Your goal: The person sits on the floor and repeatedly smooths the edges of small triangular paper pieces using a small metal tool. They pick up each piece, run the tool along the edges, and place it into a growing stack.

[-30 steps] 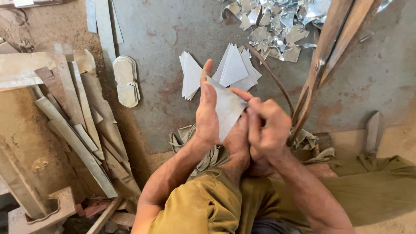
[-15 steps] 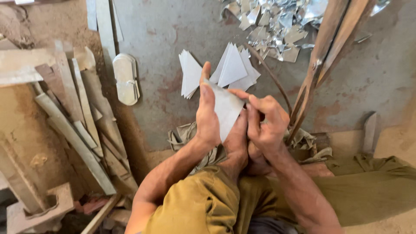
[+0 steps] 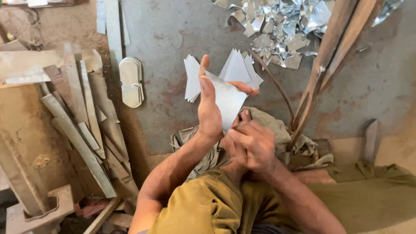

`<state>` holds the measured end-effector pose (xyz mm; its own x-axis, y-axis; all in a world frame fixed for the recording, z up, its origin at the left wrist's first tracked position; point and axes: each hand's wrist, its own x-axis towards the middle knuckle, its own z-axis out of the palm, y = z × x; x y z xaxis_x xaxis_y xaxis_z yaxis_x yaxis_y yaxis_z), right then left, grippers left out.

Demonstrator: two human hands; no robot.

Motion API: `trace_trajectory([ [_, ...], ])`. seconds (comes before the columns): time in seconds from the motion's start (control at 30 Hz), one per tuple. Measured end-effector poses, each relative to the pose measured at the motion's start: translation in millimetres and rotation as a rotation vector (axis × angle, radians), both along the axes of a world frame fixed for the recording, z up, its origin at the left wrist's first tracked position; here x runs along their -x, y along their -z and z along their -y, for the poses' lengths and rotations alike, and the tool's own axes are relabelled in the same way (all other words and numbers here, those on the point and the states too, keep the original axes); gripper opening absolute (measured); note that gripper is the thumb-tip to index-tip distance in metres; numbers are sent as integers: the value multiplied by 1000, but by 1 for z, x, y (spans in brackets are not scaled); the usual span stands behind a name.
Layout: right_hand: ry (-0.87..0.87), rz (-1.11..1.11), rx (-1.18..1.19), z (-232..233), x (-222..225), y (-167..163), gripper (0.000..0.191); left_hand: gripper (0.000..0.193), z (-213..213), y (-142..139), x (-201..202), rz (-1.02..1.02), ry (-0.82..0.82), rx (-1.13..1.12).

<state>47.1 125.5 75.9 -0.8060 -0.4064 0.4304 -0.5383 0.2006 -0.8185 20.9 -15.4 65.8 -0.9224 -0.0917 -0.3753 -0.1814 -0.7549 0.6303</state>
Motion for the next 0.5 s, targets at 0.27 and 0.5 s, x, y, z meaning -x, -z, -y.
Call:
trace_trajectory([
  [0.27,141,37,9,-4,7,24,27,86,-4,4,-12,103,-10,-116],
  [0.5,75,176,40,-4,-11,17,24,81,-4,12,-17,139,-23,-173],
])
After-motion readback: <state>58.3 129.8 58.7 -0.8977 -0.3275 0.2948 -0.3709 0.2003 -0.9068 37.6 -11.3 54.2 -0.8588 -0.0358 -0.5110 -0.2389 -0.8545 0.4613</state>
